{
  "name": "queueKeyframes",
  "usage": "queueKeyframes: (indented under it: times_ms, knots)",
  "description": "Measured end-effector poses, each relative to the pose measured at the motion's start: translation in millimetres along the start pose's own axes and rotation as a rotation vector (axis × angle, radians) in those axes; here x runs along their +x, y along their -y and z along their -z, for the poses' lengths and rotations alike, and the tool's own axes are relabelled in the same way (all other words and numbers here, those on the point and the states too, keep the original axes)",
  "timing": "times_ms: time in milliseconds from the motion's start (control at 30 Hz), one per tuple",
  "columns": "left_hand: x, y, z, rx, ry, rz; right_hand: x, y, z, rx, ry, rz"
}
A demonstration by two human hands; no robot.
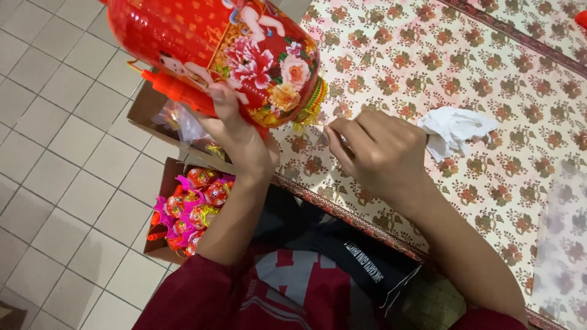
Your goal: Assembling decorative lanterns by attaching handles and placing them into plastic bags.
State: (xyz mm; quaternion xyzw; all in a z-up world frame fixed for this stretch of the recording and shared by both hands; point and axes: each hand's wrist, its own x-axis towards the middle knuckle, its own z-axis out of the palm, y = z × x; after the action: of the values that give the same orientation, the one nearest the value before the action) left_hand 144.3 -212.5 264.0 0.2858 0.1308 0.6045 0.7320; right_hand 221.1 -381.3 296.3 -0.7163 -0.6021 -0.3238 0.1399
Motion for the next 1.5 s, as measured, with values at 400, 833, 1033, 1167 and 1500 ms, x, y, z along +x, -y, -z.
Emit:
queueKeyframes:
  times_ms: [400, 833, 1033, 1167, 1500]
  knots:
    - [-5, -7, -14, 0.200, 0.219, 0.038, 6, -16, -2, 1.161, 0.562, -0.590]
    - [10, -13, -8, 0.162, 0.212, -0.018, -10, -23, -18, 1.317, 0.501, -0.565]
    - [16, -12, -5, 0.047, 0.059, 0.103, 3, -30, -3, 1.157, 0.669, -0.438]
    - [13, -8, 4, 0.184, 0.302, -0.076, 9, -28, 12, 0.902, 0.500, -0.453]
    - [0, -12, -17, 0.371, 0.470, -0.216, -4, -14, 7, 0.480, 0.104, -0.181]
